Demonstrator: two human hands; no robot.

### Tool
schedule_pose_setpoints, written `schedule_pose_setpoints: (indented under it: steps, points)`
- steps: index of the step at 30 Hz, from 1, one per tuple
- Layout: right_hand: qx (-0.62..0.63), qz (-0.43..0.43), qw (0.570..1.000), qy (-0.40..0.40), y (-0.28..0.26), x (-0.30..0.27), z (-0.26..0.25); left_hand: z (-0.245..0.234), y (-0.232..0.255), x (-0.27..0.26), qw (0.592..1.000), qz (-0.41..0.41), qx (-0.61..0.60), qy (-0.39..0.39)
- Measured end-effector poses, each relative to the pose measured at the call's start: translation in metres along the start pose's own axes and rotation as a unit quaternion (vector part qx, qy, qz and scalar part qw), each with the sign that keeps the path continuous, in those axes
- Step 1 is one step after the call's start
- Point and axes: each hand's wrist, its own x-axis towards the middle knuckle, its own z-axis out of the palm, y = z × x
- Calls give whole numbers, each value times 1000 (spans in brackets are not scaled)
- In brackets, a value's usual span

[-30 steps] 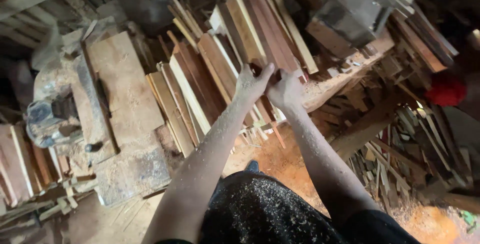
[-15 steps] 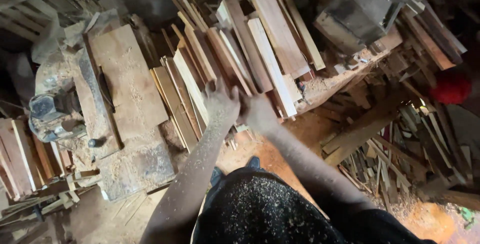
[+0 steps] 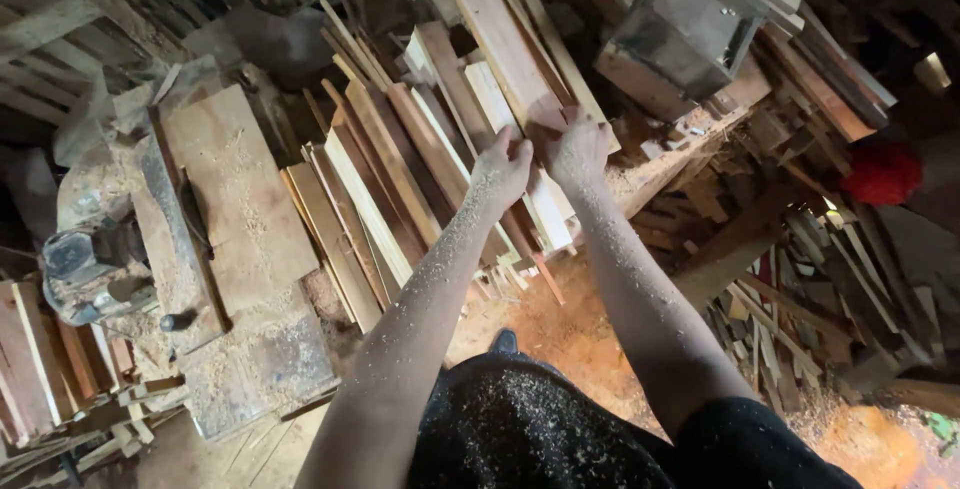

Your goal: Feeding wooden strips into a woodworking machine for processing.

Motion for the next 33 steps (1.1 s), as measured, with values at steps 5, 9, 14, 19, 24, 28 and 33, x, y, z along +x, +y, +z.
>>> schedule_pose_setpoints:
  steps: [5, 9, 14, 19, 24, 28, 33]
  points:
    - [60, 44, 997, -28, -2, -3, -25, 3, 3, 1, 1000, -3, -21, 1]
    - [18, 42, 995, -91, 19, 10, -4, 30, -45, 47, 1000, 0, -22, 1]
    - [180, -7, 980, -80, 14, -17, -33, -7, 7, -16, 998, -14, -55, -10]
    - [309, 83, 945, -68, -45, -116, -105, -4, -28, -23, 950, -78, -299, 47]
    - [483, 76, 851, -193, -32, -157, -51, -9, -80, -57, 945, 17, -325, 35]
    - [411, -3, 880, -238, -18, -169, -17, -38, -129, -105, 937, 31, -345, 46]
    - [363, 5, 893, -266, -123, -214, -32, -88, -140, -167, 931, 21, -359, 61]
